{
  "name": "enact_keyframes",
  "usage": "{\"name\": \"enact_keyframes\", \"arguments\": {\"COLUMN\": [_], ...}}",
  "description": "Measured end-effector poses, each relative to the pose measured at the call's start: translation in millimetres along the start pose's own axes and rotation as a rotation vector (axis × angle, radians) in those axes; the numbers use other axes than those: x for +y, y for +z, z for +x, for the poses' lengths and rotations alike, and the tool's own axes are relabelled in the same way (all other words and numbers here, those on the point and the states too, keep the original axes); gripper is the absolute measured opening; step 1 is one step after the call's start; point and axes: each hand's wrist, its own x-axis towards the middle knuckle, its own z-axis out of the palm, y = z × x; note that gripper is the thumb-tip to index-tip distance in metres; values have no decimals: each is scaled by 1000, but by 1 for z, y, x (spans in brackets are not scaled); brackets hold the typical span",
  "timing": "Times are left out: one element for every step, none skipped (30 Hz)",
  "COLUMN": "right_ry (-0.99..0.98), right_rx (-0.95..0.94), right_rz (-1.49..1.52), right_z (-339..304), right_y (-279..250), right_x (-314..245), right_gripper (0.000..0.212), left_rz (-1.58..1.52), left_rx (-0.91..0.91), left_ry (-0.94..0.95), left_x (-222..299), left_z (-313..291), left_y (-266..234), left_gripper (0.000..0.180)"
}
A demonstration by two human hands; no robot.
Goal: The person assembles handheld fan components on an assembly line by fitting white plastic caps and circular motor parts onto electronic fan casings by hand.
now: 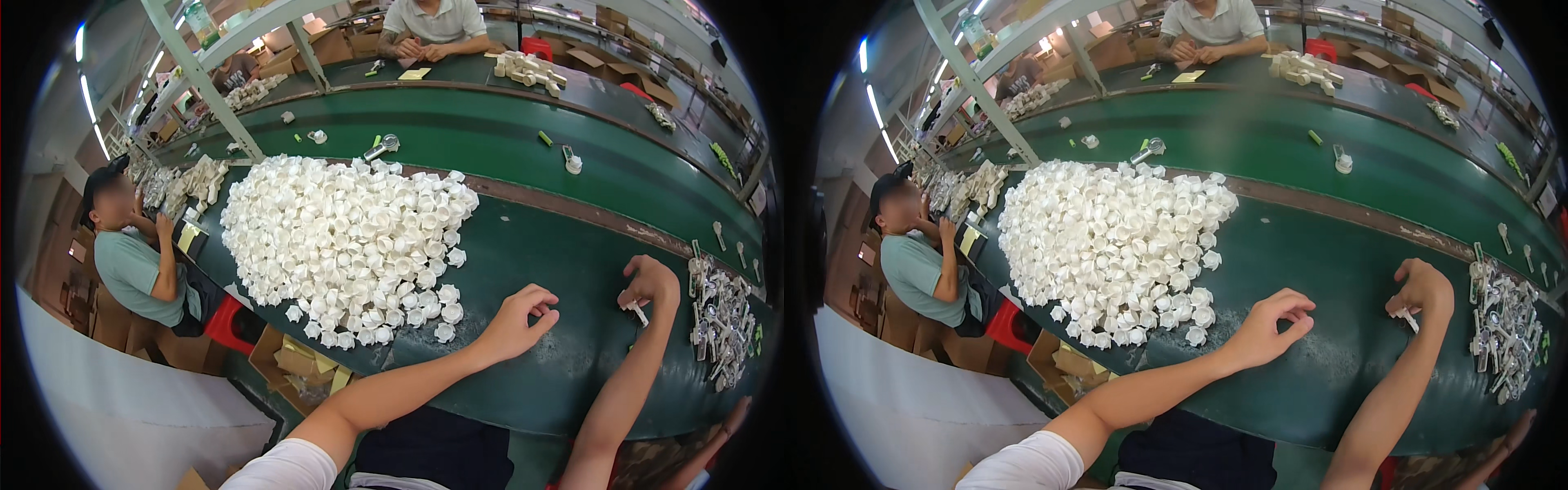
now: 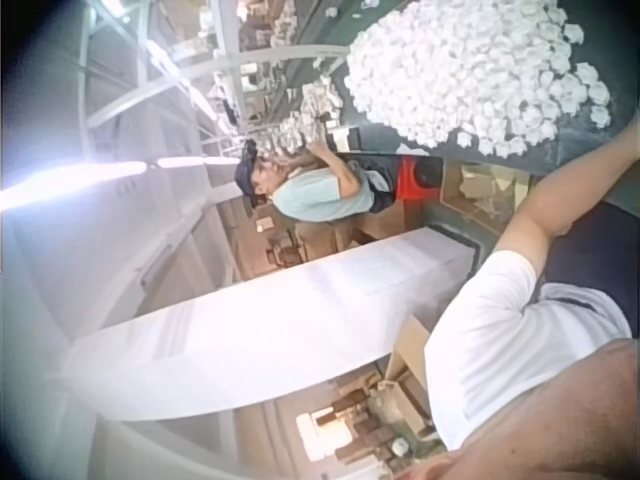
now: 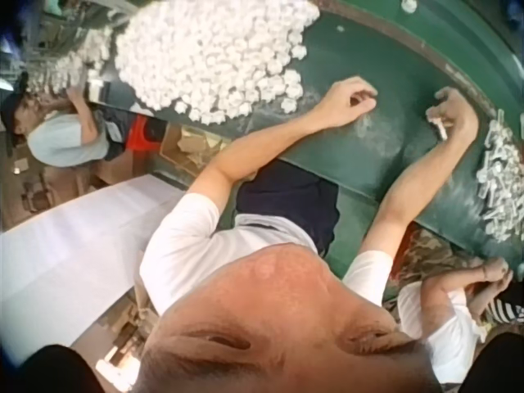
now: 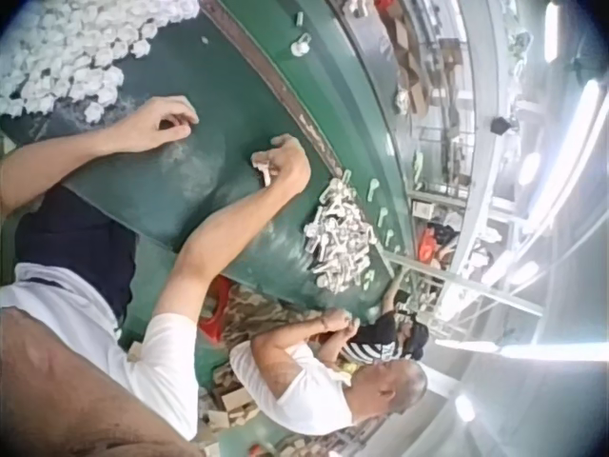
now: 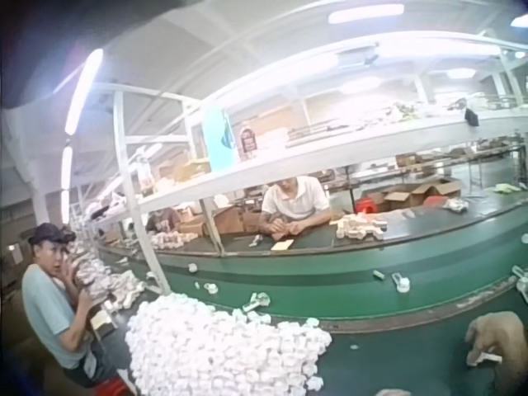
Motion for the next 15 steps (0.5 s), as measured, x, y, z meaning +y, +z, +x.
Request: {"name": "enact_keyframes", "arguments": {"right_ry": [1,-65,-129,-129,-332,-542,-675,-763,-838,-910,-998,-950,-950,-964,-977], "right_rx": [-3,-87,-170,-175,-279,-382,-460,-521,-574,-597,-636,-693,-691,-616,-541], "right_rz": [-2,49,101,96,274,455,559,639,715,734,755,783,781,718,656], "right_z": [3,4,4,5,3,-1,-6,-10,-16,-22,-23,-28,-27,-22,-20], "right_y": [-1,-4,-6,-6,-5,-3,0,8,14,17,26,29,35,42,46], "right_x": [5,6,5,4,-1,-11,-25,-46,-62,-73,-86,-94,-100,-105,-110], "right_gripper": [64,59,55,55,51,48,45,43,42,40,38,33,33,31,29], "left_rz": [-19,-19,-54,-90,-95,-259,-424,-414,-544,-680,-729,-710,-690,-691,-729], "left_rx": [-7,-2,-9,-18,-19,30,79,91,127,152,146,82,21,21,32], "left_ry": [-24,-29,-72,-114,-117,-159,-201,-206,-204,-198,-133,-143,-154,-152,-218], "left_x": [0,-1,-2,-2,-6,-8,-11,-12,-12,-7,-3,-4,-4,-7,-9], "left_z": [1,2,3,4,4,3,3,2,2,4,5,6,5,5,4], "left_y": [-1,-1,0,1,5,8,10,8,9,13,10,6,2,1,0], "left_gripper": [24,24,28,32,32,38,43,43,47,50,45,40,35,35,31]}}
